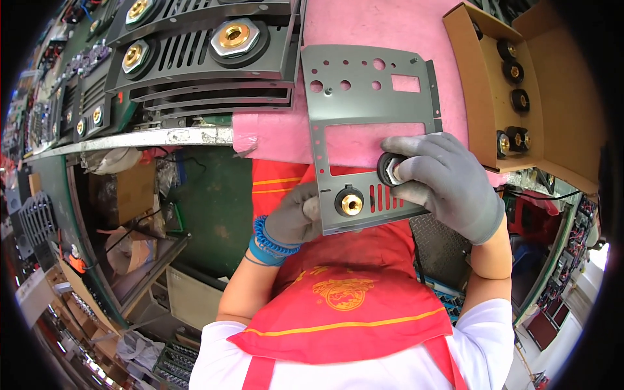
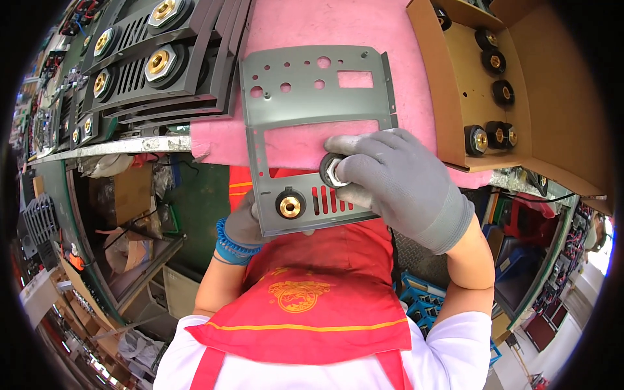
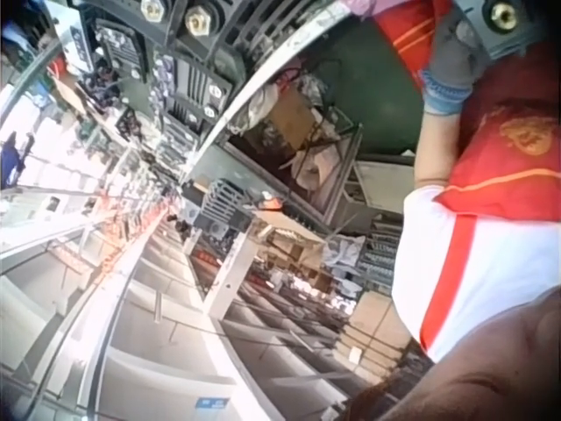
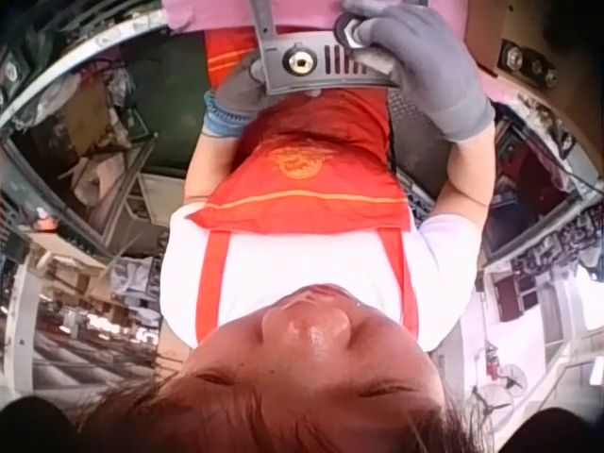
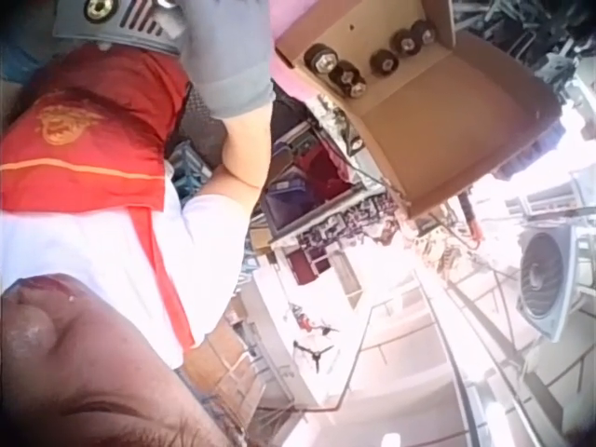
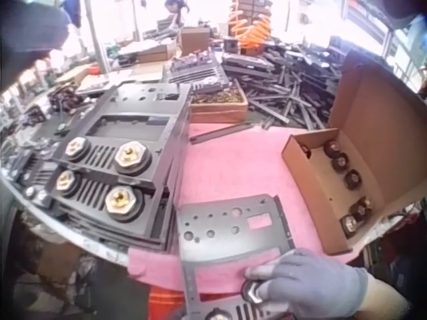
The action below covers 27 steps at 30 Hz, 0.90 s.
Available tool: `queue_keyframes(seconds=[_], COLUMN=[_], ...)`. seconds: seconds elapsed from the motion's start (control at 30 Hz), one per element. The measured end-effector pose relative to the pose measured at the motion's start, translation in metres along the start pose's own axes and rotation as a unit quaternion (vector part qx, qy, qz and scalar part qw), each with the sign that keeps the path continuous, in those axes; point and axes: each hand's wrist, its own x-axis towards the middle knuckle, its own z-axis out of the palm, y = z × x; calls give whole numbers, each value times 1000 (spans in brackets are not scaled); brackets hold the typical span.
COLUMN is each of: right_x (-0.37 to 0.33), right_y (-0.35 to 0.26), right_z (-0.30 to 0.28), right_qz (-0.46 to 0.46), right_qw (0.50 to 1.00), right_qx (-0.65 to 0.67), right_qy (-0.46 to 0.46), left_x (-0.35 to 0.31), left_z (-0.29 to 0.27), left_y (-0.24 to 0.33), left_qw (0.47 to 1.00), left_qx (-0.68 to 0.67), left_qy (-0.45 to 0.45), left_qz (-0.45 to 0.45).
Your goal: Assembling components onto a metal panel by hand.
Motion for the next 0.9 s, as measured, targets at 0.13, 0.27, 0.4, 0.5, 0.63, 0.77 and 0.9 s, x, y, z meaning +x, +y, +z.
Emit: queue_keyframes(seconds=[0.13,0.27,0.4,0.5,0.63,0.77,0.9], right_x=[11,25,32,33,31,33,32], right_y=[-4,-16,-21,-21,-27,-28,-28], right_z=[-1,7,-1,1,-1,-8,-12], right_qz=[-9,-86,-95,-142,-168,-154,-146], right_qw=[997,995,994,989,980,982,986], right_qx=[77,37,3,-45,-106,-110,-81], right_qy=[10,-37,-46,-21,12,-11,-14], left_x=[6,4,9,10,15,14,18], left_z=[28,19,41,36,40,35,36], left_y=[14,9,17,18,17,17,13], left_qw=[992,989,987,989,994,992,993], left_qx=[20,112,51,76,37,69,73], left_qy=[124,97,144,116,98,106,89], left_qz=[-7,21,43,55,39,26,28])
